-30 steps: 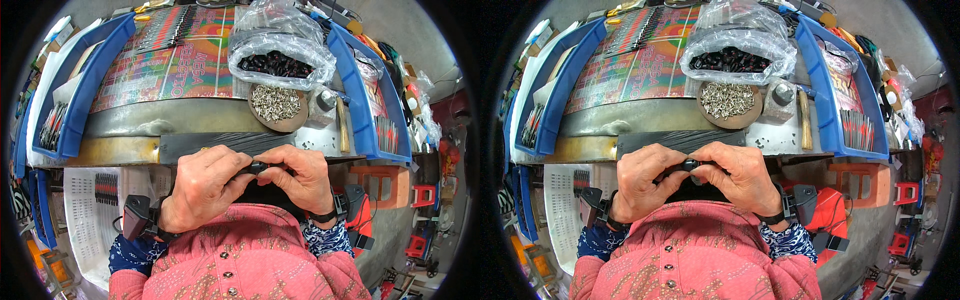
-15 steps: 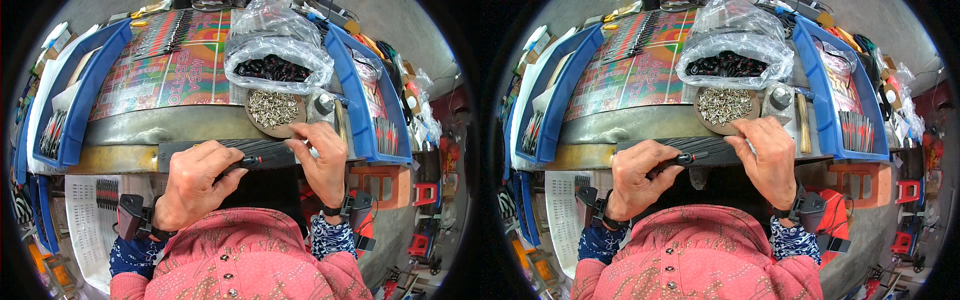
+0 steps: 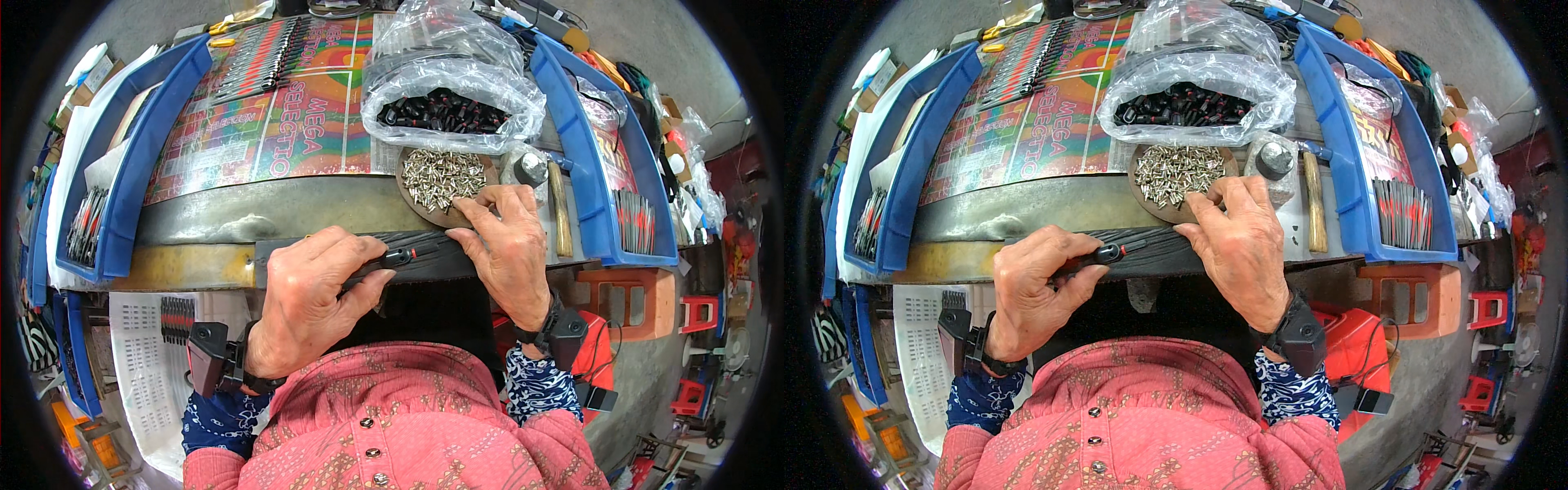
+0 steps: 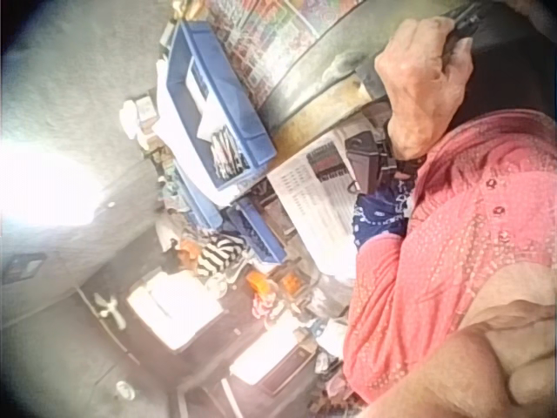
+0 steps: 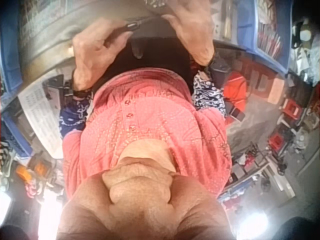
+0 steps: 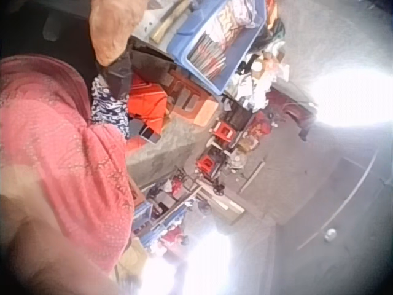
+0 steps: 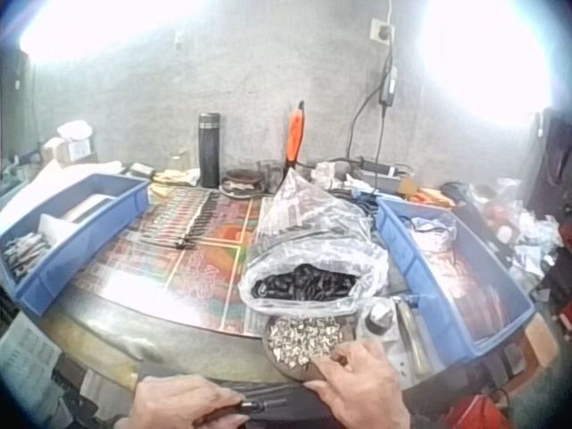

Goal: The person repeatedly picks up a small black plastic housing and a metal pin from a bowl, inserts the pin into the housing, and places the assembled unit on the table. This cycle is performed multiple times in a consistent sequence.

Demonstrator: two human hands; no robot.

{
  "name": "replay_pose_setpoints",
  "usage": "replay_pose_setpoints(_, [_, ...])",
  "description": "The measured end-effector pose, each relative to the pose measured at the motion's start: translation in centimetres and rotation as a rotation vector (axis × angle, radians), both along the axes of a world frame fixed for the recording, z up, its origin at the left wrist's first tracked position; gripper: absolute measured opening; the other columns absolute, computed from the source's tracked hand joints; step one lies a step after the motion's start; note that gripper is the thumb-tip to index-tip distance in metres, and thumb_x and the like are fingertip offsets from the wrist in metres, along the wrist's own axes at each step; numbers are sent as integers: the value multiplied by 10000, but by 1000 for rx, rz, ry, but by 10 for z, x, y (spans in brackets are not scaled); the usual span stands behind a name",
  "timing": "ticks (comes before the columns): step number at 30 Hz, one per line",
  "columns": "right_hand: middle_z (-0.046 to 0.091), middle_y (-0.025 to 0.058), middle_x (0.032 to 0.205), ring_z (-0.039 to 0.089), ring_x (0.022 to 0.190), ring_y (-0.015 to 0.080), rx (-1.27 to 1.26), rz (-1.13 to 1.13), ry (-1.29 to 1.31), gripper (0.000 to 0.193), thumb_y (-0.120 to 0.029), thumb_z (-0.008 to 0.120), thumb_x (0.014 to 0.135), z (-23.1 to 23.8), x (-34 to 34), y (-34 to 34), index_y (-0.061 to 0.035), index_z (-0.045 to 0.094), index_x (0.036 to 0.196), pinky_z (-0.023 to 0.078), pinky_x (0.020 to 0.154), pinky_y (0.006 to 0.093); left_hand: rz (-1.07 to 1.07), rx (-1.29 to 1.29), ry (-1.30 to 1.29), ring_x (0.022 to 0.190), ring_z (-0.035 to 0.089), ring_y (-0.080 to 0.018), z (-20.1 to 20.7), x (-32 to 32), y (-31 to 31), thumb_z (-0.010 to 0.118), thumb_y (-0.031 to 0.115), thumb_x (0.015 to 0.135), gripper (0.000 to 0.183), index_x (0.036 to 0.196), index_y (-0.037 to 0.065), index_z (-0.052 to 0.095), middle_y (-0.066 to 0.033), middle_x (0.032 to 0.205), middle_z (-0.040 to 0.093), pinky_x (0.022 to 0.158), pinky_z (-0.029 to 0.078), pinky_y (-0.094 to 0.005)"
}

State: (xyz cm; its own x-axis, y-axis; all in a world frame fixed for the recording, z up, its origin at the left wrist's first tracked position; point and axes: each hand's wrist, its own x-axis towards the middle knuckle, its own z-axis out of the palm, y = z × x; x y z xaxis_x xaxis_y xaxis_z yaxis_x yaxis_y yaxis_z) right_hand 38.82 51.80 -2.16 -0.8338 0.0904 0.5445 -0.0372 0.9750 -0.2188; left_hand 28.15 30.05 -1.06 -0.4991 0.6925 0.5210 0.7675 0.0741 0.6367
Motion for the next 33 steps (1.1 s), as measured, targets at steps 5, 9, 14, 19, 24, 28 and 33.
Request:
replay_pose_setpoints(5, [585, 117, 942, 538, 902, 321, -13, 19, 18, 308, -104, 785, 709, -2, -2, 1, -14, 681, 984, 467, 758, 412, 3, 4, 22, 567, 586, -142, -1, 1, 1, 765, -20, 722, 221, 929, -4, 690, -80, 752, 638, 502, 455, -258])
replay_pose_setpoints(9, [590, 123, 932, 539, 912, 324, -49, 23, -22, 277, -89, 780, 712, 1, -2, 3, -3, 677, 955, 463, 779, 411, -2, -46, 25, 694, 634, -326, 0, 3, -2, 763, 31, 724, 234, 929, -1, 655, -138, 797, 633, 615, 517, -389])
replay_pose_setpoints(14, [595, 115, 893, 533, 896, 320, -97, 60, -64, 202, -43, 746, 732, 5, -2, 5, -13, 671, 916, 450, 769, 413, -12, -12, 37, 695, 632, -329, 2, 5, -3, 763, 39, 720, 227, 914, 6, 651, -138, 793, 629, 612, 514, -395])
replay_pose_setpoints(19, [588, 109, 828, 531, 840, 318, -175, 76, -44, 134, -21, 719, 743, 8, -3, 2, -12, 651, 858, 437, 745, 418, -15, -20, 44, 691, 629, -329, 3, 8, -6, 766, 39, 711, 226, 901, 12, 647, -134, 785, 625, 607, 512, -397])
replay_pose_setpoints(24, [608, 93, 801, 572, 757, 254, -387, 100, 9, 107, 3, 712, 764, 21, 9, -20, -8, 645, 846, 468, 709, 358, -12, -19, 39, 680, 623, -329, 2, 12, -7, 771, 35, 694, 236, 892, 24, 643, -126, 768, 614, 595, 507, -395])
replay_pose_setpoints(28, [640, 80, 843, 596, 804, 170, -672, 236, 24, 85, 30, 701, 799, 29, 17, -37, 42, 625, 835, 471, 743, 276, -28, -16, 37, 662, 615, -322, 3, 18, -6, 777, 35, 676, 251, 888, 38, 642, -117, 746, 596, 583, 502, -396])
replay_pose_setpoints(33, [641, 115, 892, 596, 884, 201, -745, 399, 27, 100, 4, 707, 832, 24, 13, -44, 52, 624, 858, 476, 788, 296, -28, -1, 68, 648, 610, -309, 3, 23, -5, 778, 50, 673, 253, 889, 52, 646, -103, 733, 585, 575, 502, -396])
